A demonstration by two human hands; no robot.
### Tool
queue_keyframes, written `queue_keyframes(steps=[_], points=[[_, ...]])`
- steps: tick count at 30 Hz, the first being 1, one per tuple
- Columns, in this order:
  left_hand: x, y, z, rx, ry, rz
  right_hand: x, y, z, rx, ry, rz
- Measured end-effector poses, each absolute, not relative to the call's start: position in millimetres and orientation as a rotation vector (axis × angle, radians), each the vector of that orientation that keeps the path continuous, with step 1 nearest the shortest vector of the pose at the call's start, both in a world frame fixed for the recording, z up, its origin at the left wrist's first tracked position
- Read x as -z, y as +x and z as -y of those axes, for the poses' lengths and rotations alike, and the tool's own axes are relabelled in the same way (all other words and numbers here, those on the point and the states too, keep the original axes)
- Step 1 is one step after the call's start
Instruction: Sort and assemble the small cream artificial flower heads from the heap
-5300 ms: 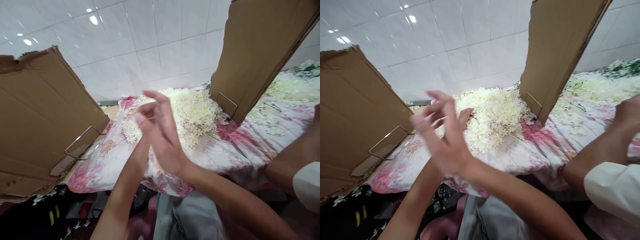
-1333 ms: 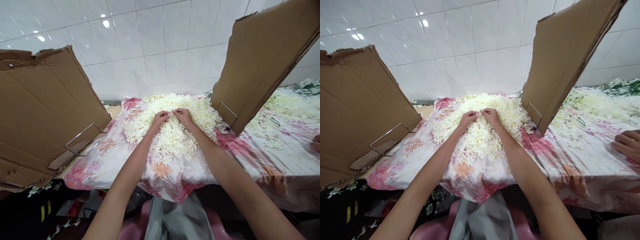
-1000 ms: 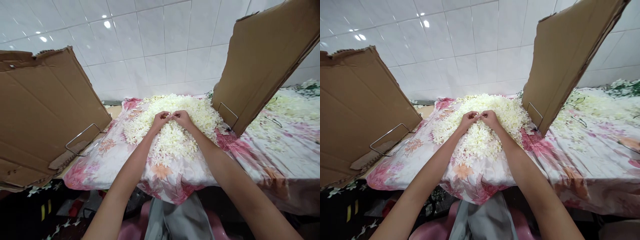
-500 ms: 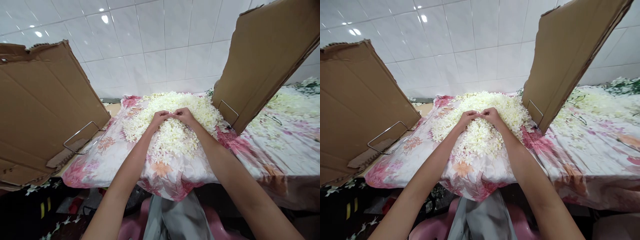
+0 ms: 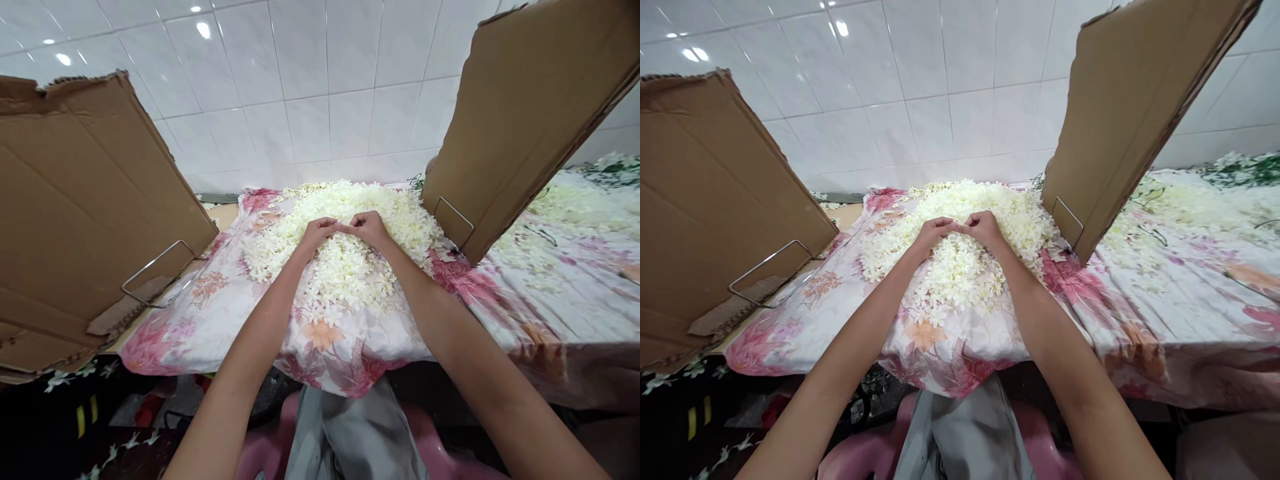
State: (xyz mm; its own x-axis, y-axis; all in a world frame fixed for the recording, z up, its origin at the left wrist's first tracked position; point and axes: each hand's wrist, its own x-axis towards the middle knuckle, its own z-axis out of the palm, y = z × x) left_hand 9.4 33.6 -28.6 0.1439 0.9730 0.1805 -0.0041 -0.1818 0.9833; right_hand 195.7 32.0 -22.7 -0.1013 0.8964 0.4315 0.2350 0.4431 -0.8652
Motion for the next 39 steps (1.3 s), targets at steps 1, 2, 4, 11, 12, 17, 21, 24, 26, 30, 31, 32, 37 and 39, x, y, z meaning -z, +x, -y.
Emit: queue_keyframes(steps=[1,2,4,11,12,17,21,24,26,30,31,32,37,39], points=[[28,10,-33,-1.238,1.405,-1.028,23,195,-32,-0.759,-1.009,1.608],[28,10,-33,-1.249,1.395,-1.042,23,195,-33,-0.759,-1.007,1.611],[28,11,-33,-1.271,1.370,-1.057,24,194,-33,-0.759,-1.008,1.616],[30,14,-37,-1.371,1.414,-1.011,25,191,-34,-0.757,-0.988,1.582],[30,14,-38,-1.381,1.402,-1.022,24,191,-34,-0.765,-0.985,1.572],[29,14,-39,-1.424,1.360,-1.067,23,192,-32,-0.844,-0.998,1.536],[27,16,-36,-1.342,1.385,-1.064,23,193,-31,-0.892,-0.984,1.558],[24,17,-36,-1.281,1.322,-1.070,25,192,-34,-0.930,-0.992,1.573],[23,16,-36,-1.258,1.307,-1.054,27,191,-37,-0.934,-0.998,1.593],[26,13,-34,-1.273,1.404,-1.005,31,189,-45,-0.922,-0.982,1.595],[27,12,-33,-1.279,1.425,-0.993,32,189,-46,-0.923,-0.983,1.594],[28,12,-33,-1.286,1.433,-0.987,32,189,-46,-0.922,-0.985,1.597],[30,13,-34,-1.348,1.366,-1.055,30,190,-41,-0.897,-0.983,1.623],[28,14,-33,-1.373,1.348,-1.098,29,191,-40,-0.903,-0.996,1.600]])
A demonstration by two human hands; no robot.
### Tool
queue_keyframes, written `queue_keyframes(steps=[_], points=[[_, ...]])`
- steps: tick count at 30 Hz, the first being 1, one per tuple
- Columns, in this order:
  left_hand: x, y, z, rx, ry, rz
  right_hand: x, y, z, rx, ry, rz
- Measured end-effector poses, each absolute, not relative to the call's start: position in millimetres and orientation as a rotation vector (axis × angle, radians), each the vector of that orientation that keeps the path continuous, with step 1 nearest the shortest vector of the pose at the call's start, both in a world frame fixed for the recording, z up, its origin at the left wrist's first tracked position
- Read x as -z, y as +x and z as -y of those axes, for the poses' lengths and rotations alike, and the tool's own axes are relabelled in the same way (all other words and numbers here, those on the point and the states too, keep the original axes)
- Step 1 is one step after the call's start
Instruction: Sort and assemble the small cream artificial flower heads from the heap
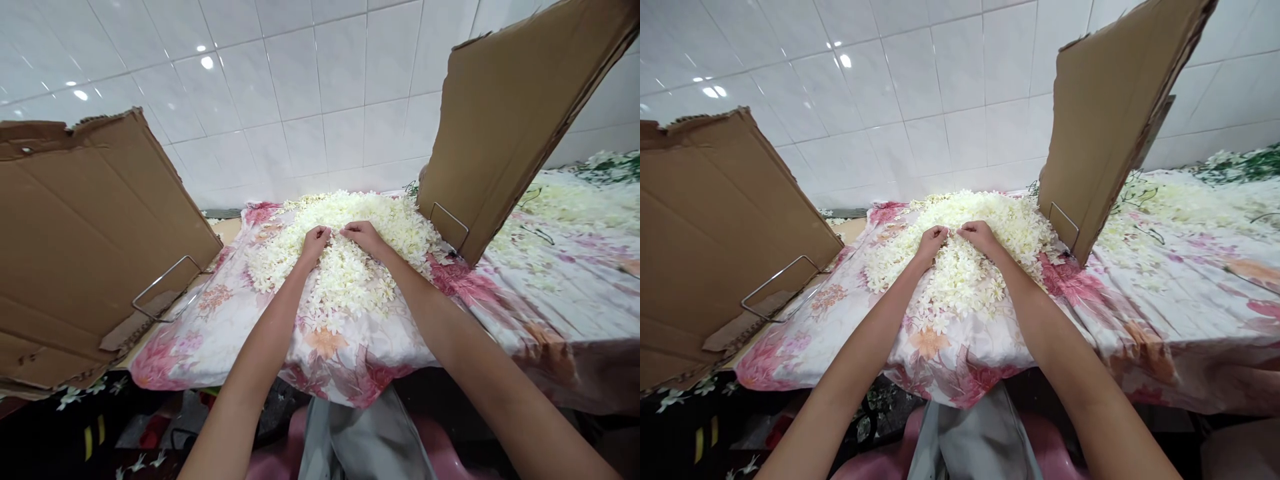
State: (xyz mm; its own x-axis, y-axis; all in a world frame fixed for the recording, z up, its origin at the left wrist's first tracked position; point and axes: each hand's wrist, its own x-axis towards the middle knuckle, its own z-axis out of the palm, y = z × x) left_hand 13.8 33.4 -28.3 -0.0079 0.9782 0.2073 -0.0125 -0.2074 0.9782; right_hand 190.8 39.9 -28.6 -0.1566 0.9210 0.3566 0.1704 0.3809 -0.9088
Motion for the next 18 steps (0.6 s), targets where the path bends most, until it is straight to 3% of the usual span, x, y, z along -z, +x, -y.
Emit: queue_keyframes(steps=[18], points=[[36,12,-38,-1.413,1.486,-1.168,23,190,-36,-0.950,-1.005,1.493]])
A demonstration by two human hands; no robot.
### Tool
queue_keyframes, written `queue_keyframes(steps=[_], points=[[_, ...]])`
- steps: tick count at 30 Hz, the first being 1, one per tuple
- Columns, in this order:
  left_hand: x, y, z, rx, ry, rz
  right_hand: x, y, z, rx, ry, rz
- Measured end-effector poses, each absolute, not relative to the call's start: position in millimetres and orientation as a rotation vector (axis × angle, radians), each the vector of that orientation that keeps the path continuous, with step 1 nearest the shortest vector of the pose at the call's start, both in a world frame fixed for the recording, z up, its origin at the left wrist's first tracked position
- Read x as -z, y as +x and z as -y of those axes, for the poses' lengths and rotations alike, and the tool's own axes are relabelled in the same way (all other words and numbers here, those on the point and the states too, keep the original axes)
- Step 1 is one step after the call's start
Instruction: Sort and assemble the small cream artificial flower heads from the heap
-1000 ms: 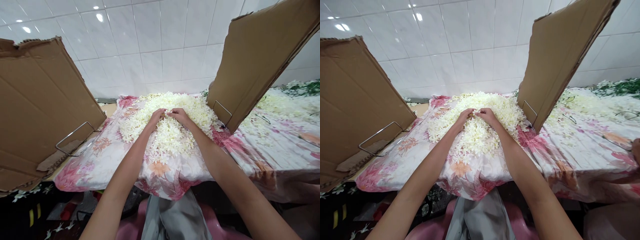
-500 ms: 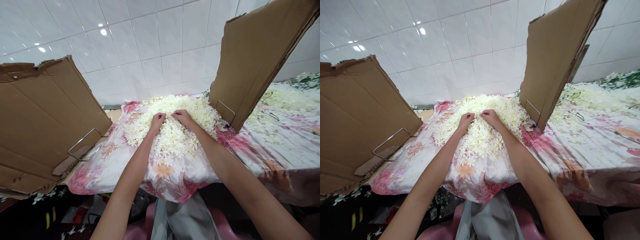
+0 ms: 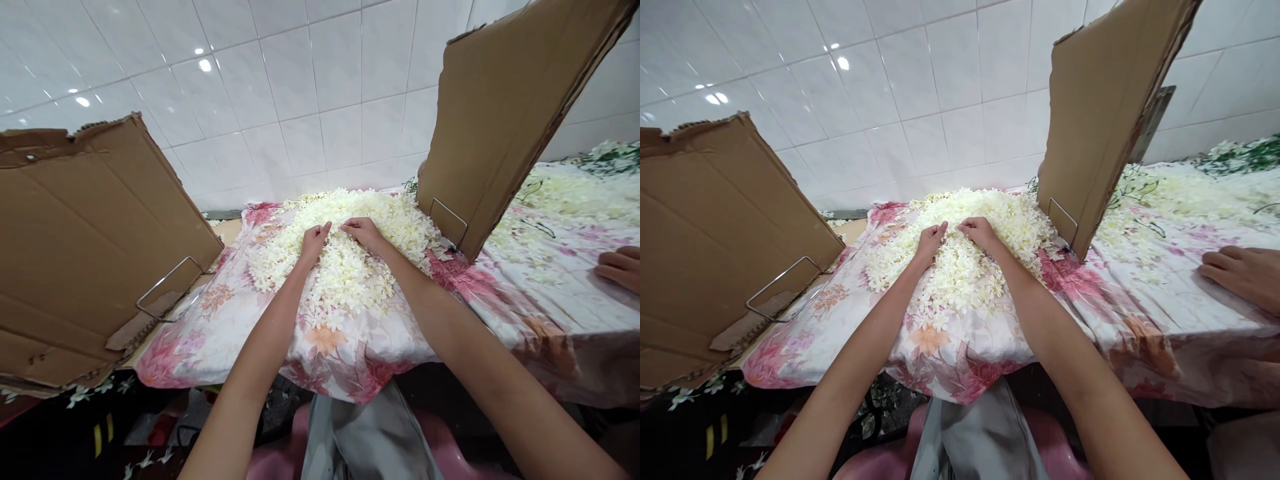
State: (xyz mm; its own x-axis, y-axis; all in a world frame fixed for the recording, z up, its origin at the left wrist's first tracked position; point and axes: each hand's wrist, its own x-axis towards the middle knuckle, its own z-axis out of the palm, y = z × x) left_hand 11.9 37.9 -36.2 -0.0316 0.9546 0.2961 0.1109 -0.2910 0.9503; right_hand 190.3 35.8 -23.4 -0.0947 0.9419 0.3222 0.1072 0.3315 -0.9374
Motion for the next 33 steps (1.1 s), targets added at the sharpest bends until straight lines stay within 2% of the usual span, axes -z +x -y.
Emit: queue_keyframes(steps=[7,19,33], points=[[28,17,-35,-1.438,1.367,-1.120,22,190,-36,-0.967,-0.971,1.466],[29,14,-32,-1.213,1.453,-1.017,23,190,-37,-0.961,-0.900,1.545],[24,14,-32,-1.447,1.409,-1.009,22,190,-40,-1.054,-1.006,1.350]])
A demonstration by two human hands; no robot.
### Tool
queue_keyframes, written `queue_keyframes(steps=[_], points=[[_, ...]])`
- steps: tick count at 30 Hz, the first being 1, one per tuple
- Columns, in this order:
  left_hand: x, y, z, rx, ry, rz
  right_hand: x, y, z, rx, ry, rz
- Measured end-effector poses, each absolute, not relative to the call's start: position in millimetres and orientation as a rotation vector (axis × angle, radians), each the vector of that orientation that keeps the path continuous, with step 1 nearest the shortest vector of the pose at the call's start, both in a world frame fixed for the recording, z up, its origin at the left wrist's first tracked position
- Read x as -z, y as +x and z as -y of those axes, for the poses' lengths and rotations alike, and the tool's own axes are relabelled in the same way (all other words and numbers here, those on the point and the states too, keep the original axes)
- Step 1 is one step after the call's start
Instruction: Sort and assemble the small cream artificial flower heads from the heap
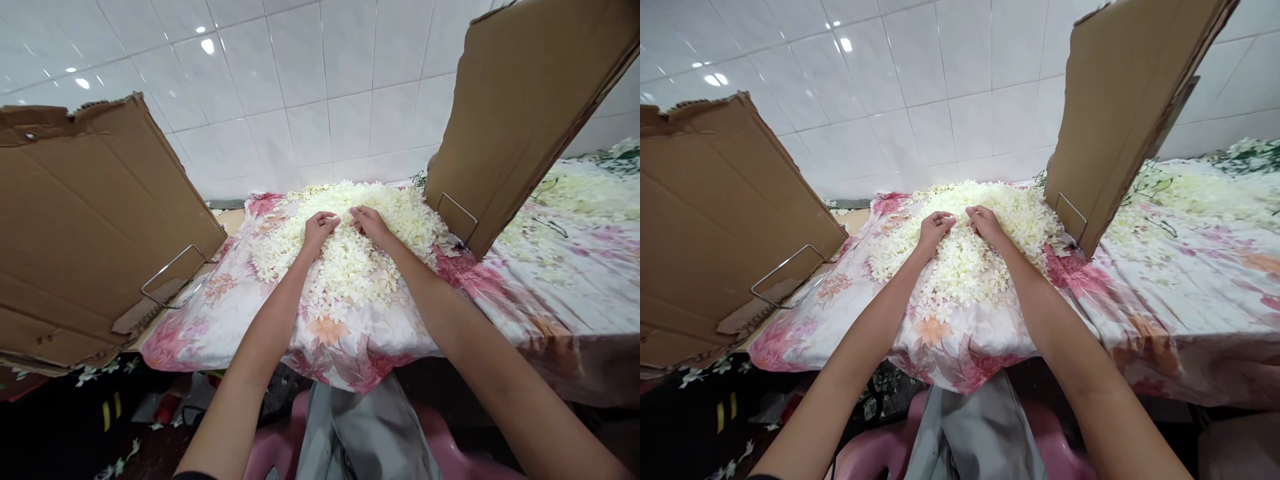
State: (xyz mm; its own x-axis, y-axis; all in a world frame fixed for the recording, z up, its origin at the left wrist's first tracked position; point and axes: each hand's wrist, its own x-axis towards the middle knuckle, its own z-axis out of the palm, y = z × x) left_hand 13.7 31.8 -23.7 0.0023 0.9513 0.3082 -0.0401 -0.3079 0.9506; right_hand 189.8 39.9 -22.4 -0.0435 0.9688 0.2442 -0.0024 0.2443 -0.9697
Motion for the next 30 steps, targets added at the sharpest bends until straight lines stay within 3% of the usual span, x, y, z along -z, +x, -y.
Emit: queue_keyframes(steps=[12,17,23,26,30], points=[[31,10,-41,-1.519,1.491,-1.077,19,192,-40,-1.101,-1.024,1.297],[35,12,-37,-1.435,1.788,-1.179,21,191,-43,-1.033,-1.087,1.361],[39,11,-42,-1.274,2.089,-1.210,9,184,-31,-0.585,-1.299,1.654],[39,9,-45,-1.230,2.155,-1.201,-23,178,3,-0.117,-1.447,1.905],[39,9,-46,-1.132,2.306,-1.289,-81,165,92,-0.047,-1.579,2.368]])
